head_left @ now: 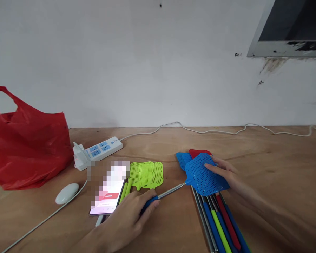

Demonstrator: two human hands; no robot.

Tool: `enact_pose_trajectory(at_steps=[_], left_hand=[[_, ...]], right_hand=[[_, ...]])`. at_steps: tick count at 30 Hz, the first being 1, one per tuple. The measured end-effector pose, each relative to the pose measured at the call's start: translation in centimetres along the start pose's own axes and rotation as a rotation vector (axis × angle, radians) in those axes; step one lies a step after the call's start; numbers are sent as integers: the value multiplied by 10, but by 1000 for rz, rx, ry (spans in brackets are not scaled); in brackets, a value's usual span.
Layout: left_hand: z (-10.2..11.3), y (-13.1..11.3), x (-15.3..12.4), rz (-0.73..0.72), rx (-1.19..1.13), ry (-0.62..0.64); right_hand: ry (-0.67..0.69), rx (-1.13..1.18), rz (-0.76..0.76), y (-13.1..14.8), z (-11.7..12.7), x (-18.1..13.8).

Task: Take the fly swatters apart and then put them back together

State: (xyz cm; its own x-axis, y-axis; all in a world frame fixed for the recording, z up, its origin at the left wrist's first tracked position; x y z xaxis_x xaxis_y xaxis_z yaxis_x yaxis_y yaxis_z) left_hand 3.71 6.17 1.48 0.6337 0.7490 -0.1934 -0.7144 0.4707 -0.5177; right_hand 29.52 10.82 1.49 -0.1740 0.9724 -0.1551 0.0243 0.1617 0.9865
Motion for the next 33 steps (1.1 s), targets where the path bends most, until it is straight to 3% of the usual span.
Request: enact_pose_trajectory(at_steps=[3,11,17,22,29,33], left_hand=[[0,3,-2,10,-33,-36],[-3,14,-5,28,14,-23],[-11,2,2,25,19,40],[-13,-15,5,-8,34,73],[-3,-12,7,-79,25,17],[-6,-5,12,-64,75,-13]], right_hand=[[54,76,-42,1,-2,-2],[-18,290,-37,-6,9,0],[139,227,52,0,-36,-11],[210,229,41,-13,-62,-8],[26,161,72,-13,-29,7],[-95,-363,133,-9,-5,17]])
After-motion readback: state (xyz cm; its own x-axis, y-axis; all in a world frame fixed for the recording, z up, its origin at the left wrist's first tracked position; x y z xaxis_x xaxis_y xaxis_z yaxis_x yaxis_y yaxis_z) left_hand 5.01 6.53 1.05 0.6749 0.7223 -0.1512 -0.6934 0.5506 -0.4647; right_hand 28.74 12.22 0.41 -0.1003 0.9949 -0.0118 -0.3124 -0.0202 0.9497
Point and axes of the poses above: each hand's wrist, its own x-axis towards the middle knuckle, its own z-axis out of the back of the hand, y = z × x, the point moved 8 cm from there along x, towards the middle knuckle, and after that the axes turned 10 degrees about y, right-handed, at the moved point
